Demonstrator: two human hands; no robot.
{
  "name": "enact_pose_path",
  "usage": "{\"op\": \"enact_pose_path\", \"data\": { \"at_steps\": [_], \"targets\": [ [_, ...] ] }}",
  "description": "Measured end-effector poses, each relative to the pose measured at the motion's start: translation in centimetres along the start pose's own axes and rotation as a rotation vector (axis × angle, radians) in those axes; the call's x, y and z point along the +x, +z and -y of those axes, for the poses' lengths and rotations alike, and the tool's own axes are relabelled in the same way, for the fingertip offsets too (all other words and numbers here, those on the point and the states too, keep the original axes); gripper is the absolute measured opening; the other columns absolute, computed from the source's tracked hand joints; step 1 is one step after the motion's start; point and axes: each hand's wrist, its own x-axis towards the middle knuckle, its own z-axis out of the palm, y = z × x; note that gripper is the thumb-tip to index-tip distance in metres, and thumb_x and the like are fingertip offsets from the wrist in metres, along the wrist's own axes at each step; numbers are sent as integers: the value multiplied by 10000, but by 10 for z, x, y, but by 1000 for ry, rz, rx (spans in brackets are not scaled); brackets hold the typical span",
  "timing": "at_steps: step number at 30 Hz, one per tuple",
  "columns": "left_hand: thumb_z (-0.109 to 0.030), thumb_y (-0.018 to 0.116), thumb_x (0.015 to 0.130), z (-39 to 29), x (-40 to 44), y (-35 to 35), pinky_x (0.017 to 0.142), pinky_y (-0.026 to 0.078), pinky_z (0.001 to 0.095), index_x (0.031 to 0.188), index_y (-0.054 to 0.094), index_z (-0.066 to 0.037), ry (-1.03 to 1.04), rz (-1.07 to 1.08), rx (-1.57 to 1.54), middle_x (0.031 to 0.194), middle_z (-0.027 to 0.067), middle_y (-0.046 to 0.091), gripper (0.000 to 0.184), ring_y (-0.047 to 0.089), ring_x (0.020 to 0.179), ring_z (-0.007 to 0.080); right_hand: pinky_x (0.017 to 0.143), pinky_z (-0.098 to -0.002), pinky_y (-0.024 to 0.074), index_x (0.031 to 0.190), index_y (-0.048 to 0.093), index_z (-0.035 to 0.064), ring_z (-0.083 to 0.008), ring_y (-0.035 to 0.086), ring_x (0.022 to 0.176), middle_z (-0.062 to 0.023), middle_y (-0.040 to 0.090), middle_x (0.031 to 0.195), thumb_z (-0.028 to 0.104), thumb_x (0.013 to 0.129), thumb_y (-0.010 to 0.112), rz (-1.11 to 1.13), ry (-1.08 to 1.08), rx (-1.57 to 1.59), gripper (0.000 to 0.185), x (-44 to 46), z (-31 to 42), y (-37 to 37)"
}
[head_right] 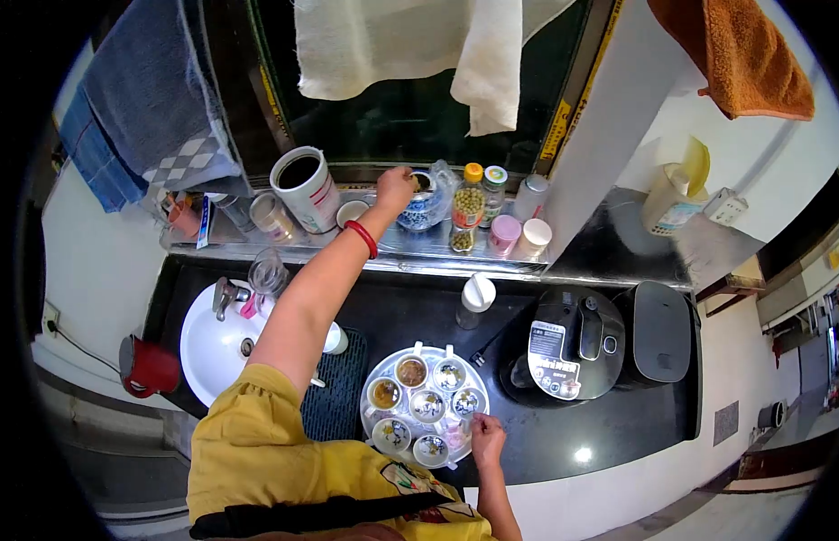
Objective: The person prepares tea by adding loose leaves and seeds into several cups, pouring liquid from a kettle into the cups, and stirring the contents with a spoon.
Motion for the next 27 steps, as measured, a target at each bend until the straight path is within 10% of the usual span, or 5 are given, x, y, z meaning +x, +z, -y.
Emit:
{"op": "enact_pose_path", "data": {
  "at_steps": [6, 9, 15, 27],
  "targets": [
    [-133, 554, 778, 27, -23, -5, 755, 489, 348, 977, 593, 34, -225, 6, -529, 906, 191, 631, 262, 616, 840, 282, 653, -276, 469, 872, 652, -16, -168, 588, 690, -129, 613, 785, 48, 762, 599, 68, 56, -19, 138, 2, 6, -9],
    [-140, 443, 882, 28, -69, -53, 720, 509, 367, 1022, 495, 19, -661, 390, -1430, 915, 176, 604, 218, 610, 805, 287, 630, -256, 456, 883, 641, -32, -134, 565, 664, -95, 617, 782, 67, 792, 582, 84, -36, 12, 147, 9, 27, -9],
    [-215, 467, 893, 65, -202, -141, 705, 520, 349, 982, 555, -8, -780, 483, -1540, 902, 142, 634, 242, 630, 788, 246, 546, -207, 414, 910, 628, -15, -65, 497, 594, -3, 585, 722, 94, 821, 584, 298, 59, 270, 147, 16, 30, 23],
    [-175, 494, 875, 238, -381, -321, 757, 497, 350, 969, 567, -13, -1112, -67, -1524, 909, 123, 626, 201, 608, 820, 230, 524, -227, 444, 926, 552, 11, -123, 541, 592, -68, 595, 756, 155, 869, 539, 736, 259, 479, 155, -58, 142, 135]
  ]
}}
